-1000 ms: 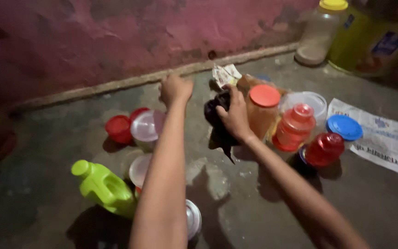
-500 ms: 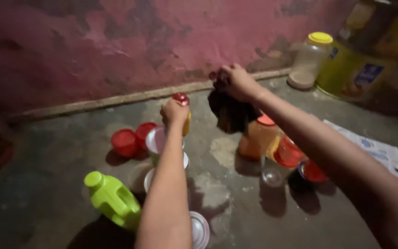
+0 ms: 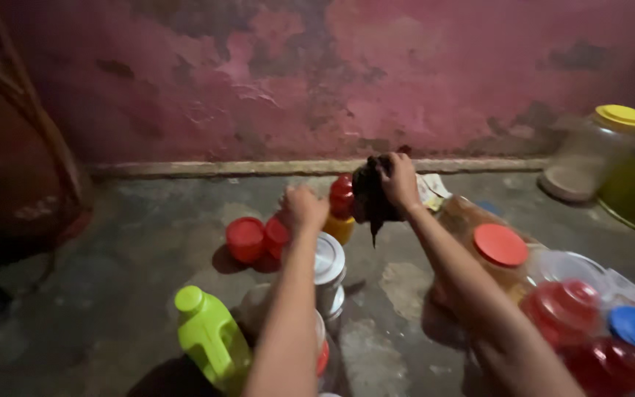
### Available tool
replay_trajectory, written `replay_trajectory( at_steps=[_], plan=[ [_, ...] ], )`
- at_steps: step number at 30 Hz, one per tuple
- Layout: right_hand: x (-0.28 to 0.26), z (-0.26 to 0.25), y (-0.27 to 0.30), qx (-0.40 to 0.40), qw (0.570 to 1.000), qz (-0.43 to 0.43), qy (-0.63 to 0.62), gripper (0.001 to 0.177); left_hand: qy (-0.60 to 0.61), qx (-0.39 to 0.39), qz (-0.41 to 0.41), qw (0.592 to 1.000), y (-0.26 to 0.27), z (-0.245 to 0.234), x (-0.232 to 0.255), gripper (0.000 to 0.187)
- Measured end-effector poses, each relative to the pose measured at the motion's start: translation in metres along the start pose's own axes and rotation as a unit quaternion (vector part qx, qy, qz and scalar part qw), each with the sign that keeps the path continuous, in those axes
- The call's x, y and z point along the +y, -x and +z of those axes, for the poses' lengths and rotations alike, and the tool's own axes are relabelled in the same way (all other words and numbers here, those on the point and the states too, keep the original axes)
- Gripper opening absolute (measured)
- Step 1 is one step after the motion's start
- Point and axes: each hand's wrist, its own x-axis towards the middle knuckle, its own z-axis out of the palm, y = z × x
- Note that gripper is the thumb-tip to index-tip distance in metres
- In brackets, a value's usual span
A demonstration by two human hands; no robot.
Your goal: The person scrubs the exterior of a red plastic bottle and a red plastic lid with a dark cloth. They handle the items on a concrete floor surrounded by other containers and newspapers.
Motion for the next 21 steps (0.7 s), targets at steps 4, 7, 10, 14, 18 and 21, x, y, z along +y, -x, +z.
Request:
replay_trajectory(
  at_steps=[4, 7, 10, 14, 18, 21],
  plan=[
    [-0.009, 0.056, 0.0, 0.109, 0.993, -0.028, -0.038, 0.033, -0.04, 0.022, 0.017, 0.999, 0.0, 0.023, -0.001, 0.039],
    [-0.005, 0.092, 0.004, 0.081, 0.997, -0.015, -0.007, 0.042, -0.034, 0.048, 0.036, 0.998, 0.006, 0.034, -0.014, 0.034],
    [0.008, 0.116, 0.001, -0.095, 0.992, 0.011, 0.078, 0.059, -0.076, 0.021, 0.025, 0.997, -0.001, 0.037, -0.015, 0.04],
    [0.001, 0.122, 0.0, -0.236, 0.955, 0.114, 0.141, 0.076, -0.095, 0.007, -0.01, 0.995, -0.006, 0.027, -0.017, 0.037],
    [0.0, 0.112, 0.001, -0.262, 0.936, 0.137, 0.19, 0.072, -0.094, -0.008, -0.02, 0.995, -0.01, 0.019, -0.018, 0.039],
    [0.01, 0.107, 0.015, -0.248, 0.943, 0.115, 0.189, 0.066, -0.102, 0.025, -0.011, 0.994, -0.012, 0.025, -0.023, 0.036]
  ],
)
